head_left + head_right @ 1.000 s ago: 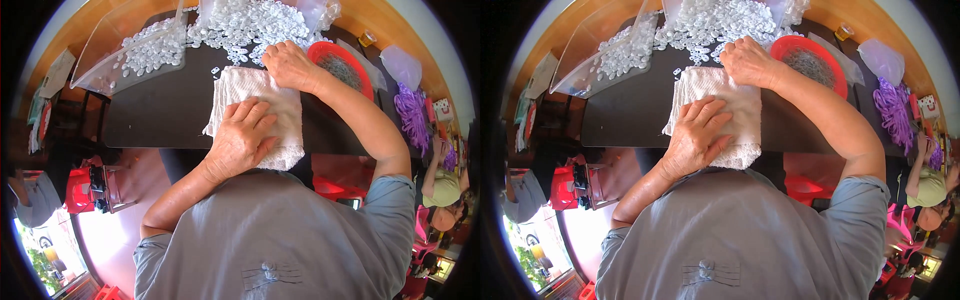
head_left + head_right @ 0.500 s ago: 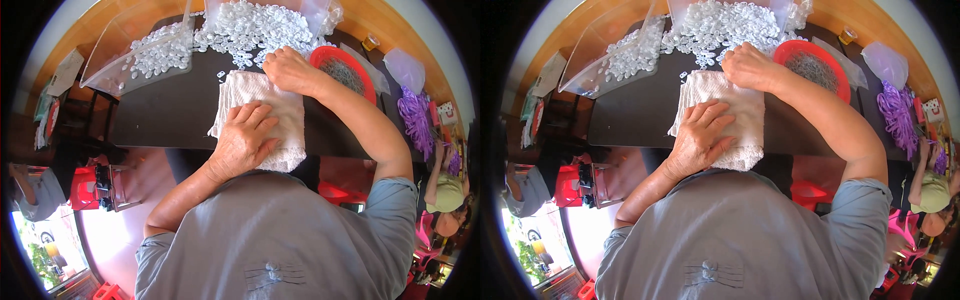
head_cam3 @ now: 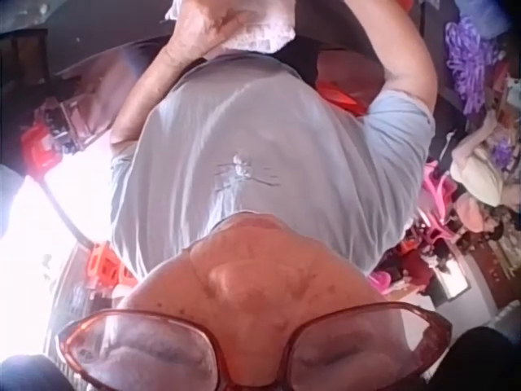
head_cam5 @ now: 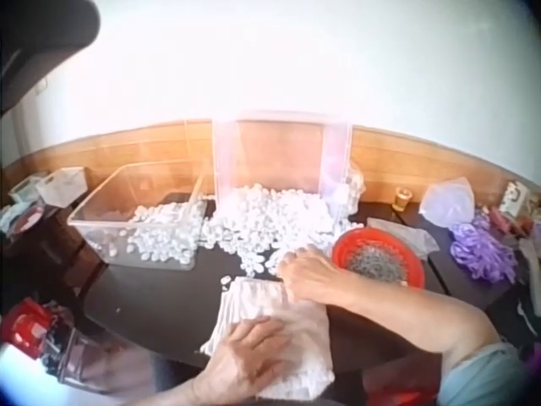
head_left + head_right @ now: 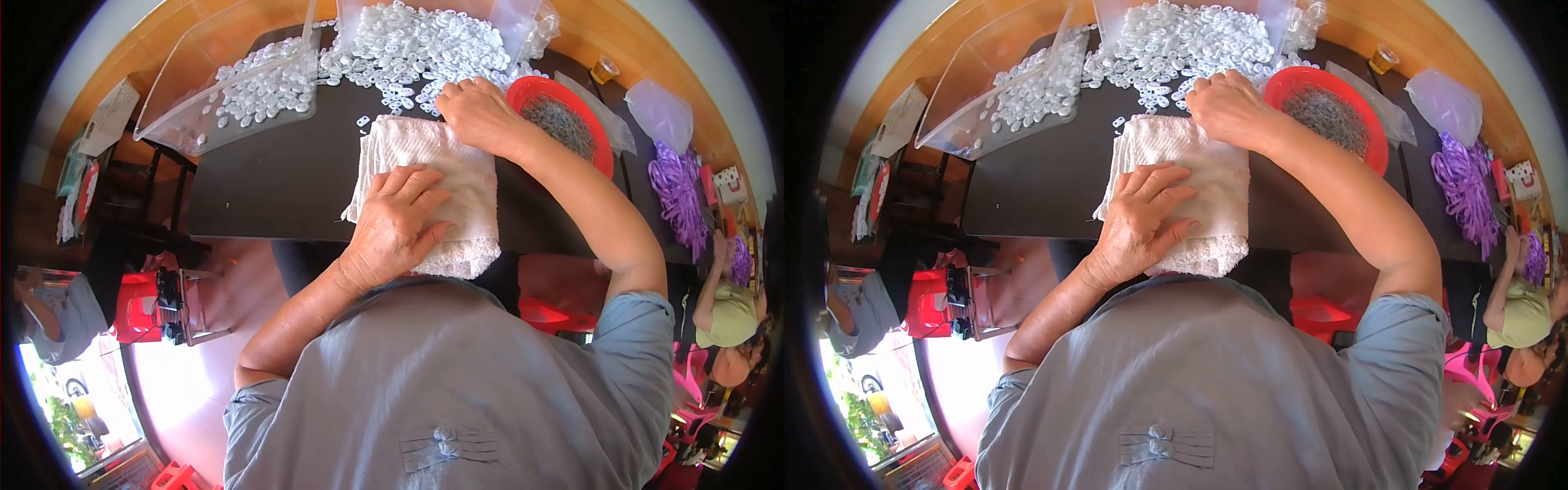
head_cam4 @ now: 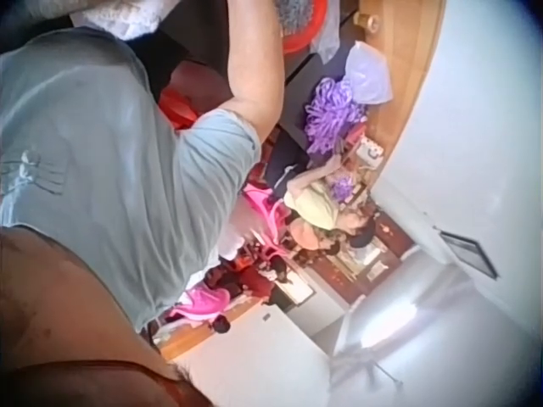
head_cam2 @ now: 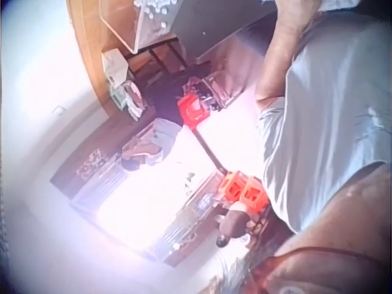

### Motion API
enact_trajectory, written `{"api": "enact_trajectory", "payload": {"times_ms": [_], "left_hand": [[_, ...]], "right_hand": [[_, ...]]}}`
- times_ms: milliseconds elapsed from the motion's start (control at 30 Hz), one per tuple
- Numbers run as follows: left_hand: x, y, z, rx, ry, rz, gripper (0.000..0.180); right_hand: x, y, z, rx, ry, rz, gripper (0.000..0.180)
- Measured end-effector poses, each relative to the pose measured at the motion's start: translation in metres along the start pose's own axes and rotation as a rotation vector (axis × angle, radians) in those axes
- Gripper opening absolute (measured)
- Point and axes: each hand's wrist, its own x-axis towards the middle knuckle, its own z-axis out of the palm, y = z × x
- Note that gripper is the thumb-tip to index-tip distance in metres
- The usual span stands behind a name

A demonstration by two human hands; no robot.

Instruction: Assembling small metal rings onto white plastic components at a workstation.

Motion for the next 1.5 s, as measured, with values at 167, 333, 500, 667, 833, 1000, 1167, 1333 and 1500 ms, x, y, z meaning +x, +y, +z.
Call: {"api": "enact_trajectory", "payload": {"times_ms": [167, 333, 500, 667, 833, 1000, 1167, 1333, 1500], "left_hand": [[-0.001, 0.003, 0.000, 0.006, 0.019, 0.006, 0.037], [-0.001, 0.002, 0.000, 0.005, 0.021, 0.016, 0.038], [0.000, 0.001, 0.002, -0.003, 0.042, 0.023, 0.037], [-0.001, 0.000, 0.003, -0.013, 0.066, 0.040, 0.037], [-0.002, 0.001, 0.004, 0.004, 0.054, 0.032, 0.037], [-0.001, 0.002, 0.003, 0.007, 0.052, 0.030, 0.037], [0.002, 0.005, 0.003, 0.014, 0.038, 0.049, 0.037], [0.003, 0.005, 0.002, 0.018, 0.020, 0.038, 0.036], [0.002, 0.007, 0.002, 0.055, 0.012, 0.021, 0.037]], "right_hand": [[-0.005, 0.002, 0.000, -0.032, 0.021, -0.099, 0.012], [0.008, 0.003, 0.000, -0.104, -0.051, -0.174, 0.010], [0.016, 0.000, -0.005, -0.029, -0.104, -0.173, 0.011], [0.016, 0.004, 0.004, -0.056, 0.002, -0.182, 0.014], [0.011, 0.004, 0.006, -0.021, 0.013, -0.102, 0.015], [0.007, -0.004, -0.004, -0.048, -0.052, -0.129, 0.010], [0.014, 0.000, -0.006, -0.068, -0.109, -0.187, 0.011], [0.023, 0.003, -0.003, 0.111, -0.062, -0.283, 0.015], [0.024, -0.001, -0.002, 0.127, -0.042, -0.238, 0.016]]}}
